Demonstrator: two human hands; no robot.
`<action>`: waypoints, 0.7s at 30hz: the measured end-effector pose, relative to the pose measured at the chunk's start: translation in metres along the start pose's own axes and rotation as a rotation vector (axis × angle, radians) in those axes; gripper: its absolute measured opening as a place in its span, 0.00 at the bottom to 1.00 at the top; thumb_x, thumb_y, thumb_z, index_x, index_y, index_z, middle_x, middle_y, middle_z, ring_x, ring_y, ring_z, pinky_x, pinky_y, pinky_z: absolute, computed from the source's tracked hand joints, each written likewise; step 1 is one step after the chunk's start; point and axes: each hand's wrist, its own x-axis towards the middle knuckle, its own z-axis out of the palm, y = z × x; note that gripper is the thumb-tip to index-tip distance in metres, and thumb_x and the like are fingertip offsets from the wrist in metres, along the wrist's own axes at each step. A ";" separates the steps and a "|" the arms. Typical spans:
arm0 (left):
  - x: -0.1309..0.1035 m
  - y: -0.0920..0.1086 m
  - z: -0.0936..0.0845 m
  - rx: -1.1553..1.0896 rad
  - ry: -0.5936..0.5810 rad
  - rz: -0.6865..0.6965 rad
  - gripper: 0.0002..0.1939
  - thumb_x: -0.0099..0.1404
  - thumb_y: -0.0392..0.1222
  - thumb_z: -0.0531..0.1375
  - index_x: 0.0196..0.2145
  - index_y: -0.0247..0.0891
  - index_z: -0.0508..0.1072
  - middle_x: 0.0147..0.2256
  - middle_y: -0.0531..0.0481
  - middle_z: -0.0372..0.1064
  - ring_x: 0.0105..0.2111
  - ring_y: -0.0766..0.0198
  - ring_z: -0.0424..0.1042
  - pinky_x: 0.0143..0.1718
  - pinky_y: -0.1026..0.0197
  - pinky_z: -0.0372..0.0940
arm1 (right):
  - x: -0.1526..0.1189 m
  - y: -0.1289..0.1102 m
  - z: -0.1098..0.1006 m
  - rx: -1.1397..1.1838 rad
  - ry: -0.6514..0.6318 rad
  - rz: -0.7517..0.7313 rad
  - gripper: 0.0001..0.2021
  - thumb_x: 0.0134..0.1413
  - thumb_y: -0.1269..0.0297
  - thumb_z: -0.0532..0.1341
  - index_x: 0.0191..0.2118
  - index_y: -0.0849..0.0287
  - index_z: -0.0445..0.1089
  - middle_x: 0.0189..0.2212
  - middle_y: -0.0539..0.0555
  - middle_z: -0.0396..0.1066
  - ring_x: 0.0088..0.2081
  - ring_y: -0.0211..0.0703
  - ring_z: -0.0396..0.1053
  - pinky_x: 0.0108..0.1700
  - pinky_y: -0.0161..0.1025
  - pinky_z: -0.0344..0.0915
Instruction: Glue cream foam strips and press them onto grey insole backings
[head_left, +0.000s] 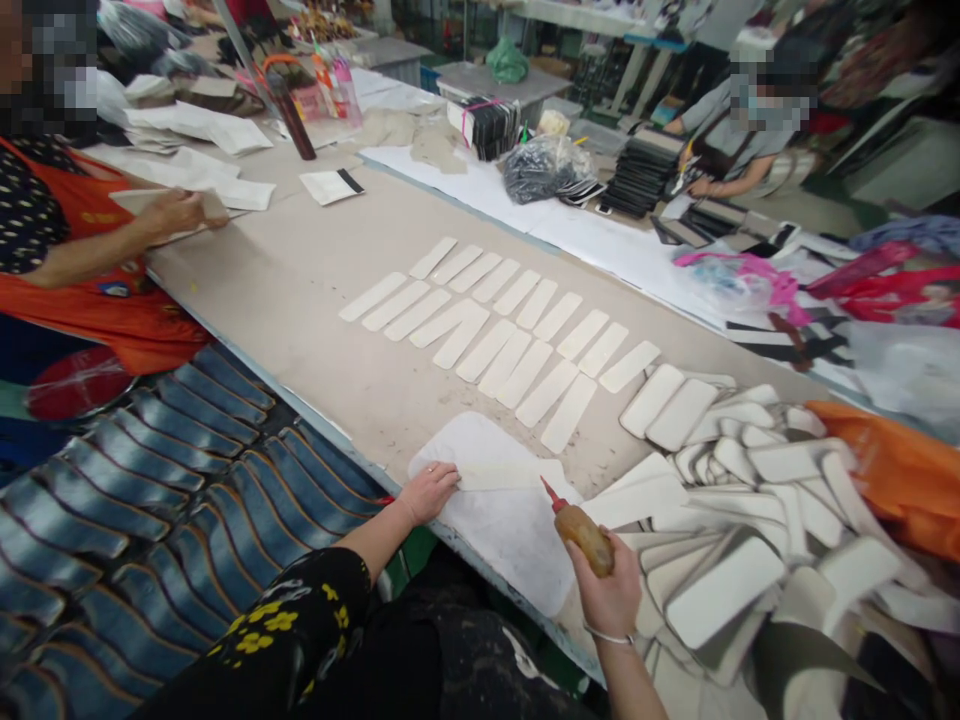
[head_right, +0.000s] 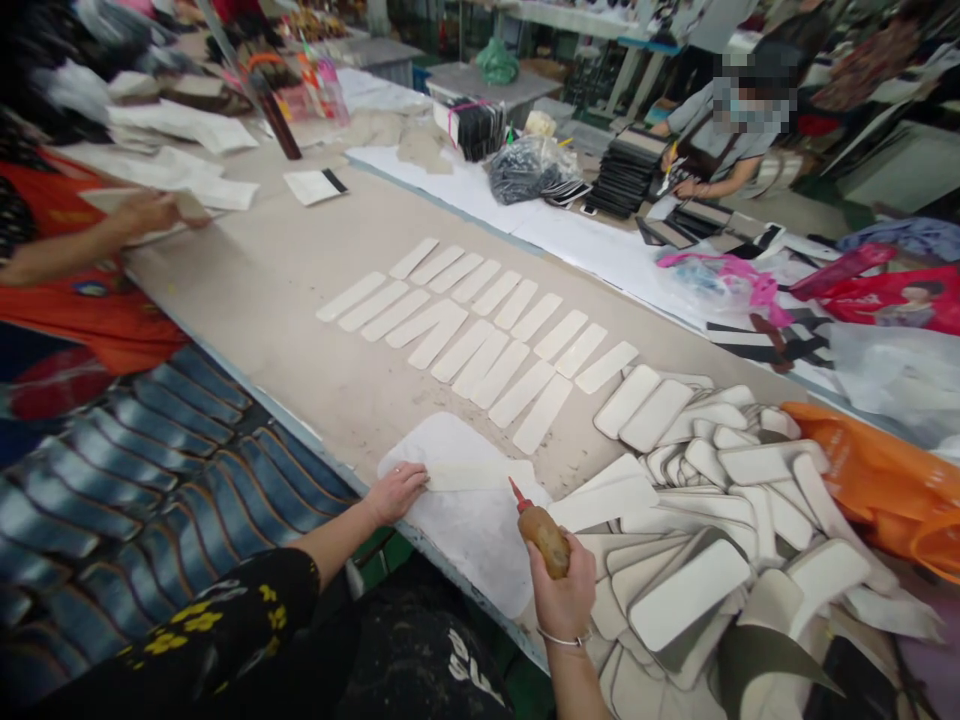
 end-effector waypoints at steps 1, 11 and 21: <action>0.000 0.001 0.000 -0.001 0.000 -0.006 0.12 0.67 0.37 0.49 0.43 0.35 0.68 0.43 0.43 0.64 0.42 0.60 0.62 0.47 0.55 0.61 | -0.002 -0.006 0.003 0.020 -0.033 -0.001 0.24 0.42 0.55 0.63 0.46 0.60 0.64 0.38 0.59 0.66 0.41 0.55 0.64 0.43 0.58 0.62; -0.001 0.001 -0.002 -0.013 0.022 -0.012 0.12 0.66 0.38 0.49 0.40 0.37 0.71 0.42 0.43 0.63 0.41 0.61 0.61 0.45 0.57 0.61 | -0.008 -0.048 0.058 0.101 -0.273 -0.237 0.23 0.46 0.55 0.61 0.47 0.62 0.62 0.38 0.59 0.67 0.41 0.50 0.64 0.43 0.50 0.65; -0.004 0.000 0.000 0.002 0.008 -0.020 0.12 0.65 0.36 0.48 0.37 0.38 0.72 0.44 0.44 0.61 0.41 0.61 0.60 0.45 0.57 0.61 | -0.020 -0.041 0.066 0.111 -0.325 -0.254 0.22 0.47 0.57 0.61 0.48 0.60 0.60 0.38 0.59 0.67 0.41 0.49 0.64 0.43 0.49 0.66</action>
